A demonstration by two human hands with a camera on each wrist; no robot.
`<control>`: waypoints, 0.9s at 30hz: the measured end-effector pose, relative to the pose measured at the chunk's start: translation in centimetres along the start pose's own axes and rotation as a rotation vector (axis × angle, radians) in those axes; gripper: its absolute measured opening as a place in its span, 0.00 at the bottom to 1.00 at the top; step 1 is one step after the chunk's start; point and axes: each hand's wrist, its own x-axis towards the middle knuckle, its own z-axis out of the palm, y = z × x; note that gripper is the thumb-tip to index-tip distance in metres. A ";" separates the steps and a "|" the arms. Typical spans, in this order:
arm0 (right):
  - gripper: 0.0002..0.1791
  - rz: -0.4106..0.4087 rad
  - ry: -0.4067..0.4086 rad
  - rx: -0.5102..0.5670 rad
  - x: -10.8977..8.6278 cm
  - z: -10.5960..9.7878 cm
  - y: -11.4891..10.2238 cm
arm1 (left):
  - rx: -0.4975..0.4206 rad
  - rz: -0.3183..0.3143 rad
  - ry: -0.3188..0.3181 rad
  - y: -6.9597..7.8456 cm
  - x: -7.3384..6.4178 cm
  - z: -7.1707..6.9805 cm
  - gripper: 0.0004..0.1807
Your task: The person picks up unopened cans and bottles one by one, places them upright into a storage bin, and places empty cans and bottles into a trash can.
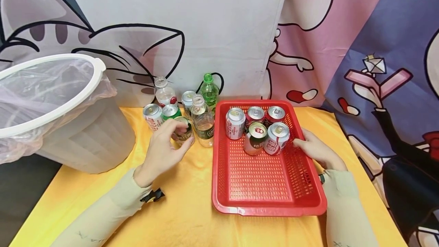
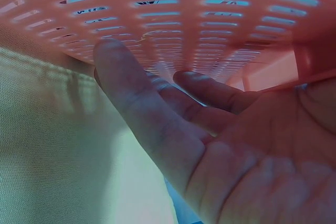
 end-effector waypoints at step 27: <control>0.32 -0.014 -0.010 0.002 0.0 -0.2 0.4 | 0.160 -0.356 -0.011 -6.1 -1.4 1.3 0.42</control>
